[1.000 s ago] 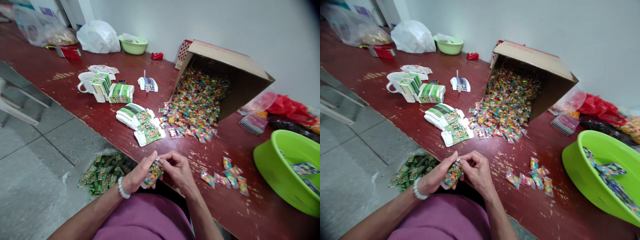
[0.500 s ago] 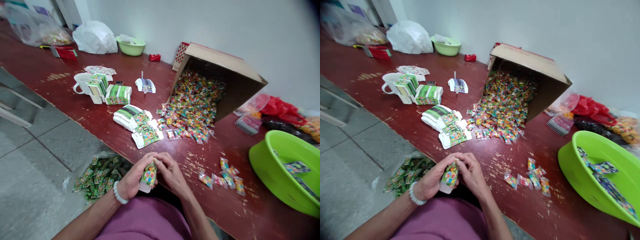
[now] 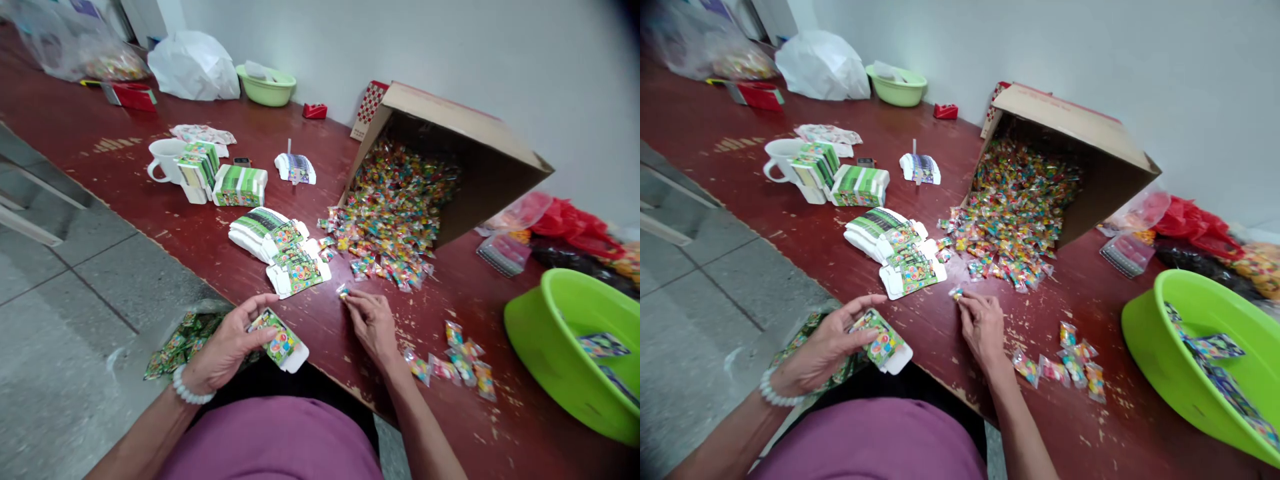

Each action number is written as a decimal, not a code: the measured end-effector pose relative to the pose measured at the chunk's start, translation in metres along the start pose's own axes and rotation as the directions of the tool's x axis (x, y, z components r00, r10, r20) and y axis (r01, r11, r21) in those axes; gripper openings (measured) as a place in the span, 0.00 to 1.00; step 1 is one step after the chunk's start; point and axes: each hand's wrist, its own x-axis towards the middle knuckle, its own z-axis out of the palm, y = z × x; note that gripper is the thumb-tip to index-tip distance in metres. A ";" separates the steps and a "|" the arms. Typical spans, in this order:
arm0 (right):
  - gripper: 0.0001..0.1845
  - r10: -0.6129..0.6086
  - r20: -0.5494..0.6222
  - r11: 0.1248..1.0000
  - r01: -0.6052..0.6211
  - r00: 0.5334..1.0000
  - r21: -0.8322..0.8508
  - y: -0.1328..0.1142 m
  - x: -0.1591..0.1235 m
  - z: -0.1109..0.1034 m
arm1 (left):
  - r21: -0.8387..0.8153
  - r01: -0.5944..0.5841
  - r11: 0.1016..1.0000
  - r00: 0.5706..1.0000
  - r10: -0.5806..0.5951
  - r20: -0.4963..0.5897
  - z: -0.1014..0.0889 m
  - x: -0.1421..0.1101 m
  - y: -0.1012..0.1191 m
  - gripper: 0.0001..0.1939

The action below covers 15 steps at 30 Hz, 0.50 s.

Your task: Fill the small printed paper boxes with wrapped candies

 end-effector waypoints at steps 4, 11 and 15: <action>0.16 0.168 -0.152 0.985 -0.174 0.974 -0.022 0.003 -0.015 -0.009 | 0.209 -0.058 0.976 0.995 0.073 -0.069 0.002 0.011 0.000 0.24; 0.18 0.258 -0.025 0.945 -0.257 0.966 -0.201 -0.006 -0.017 -0.008 | 0.780 -0.231 0.581 0.941 0.337 0.028 0.003 0.018 -0.007 0.13; 0.17 0.322 0.042 0.947 -0.321 0.946 -0.013 -0.009 -0.017 -0.013 | 0.874 -0.344 0.342 0.924 0.288 0.251 0.010 0.017 -0.004 0.20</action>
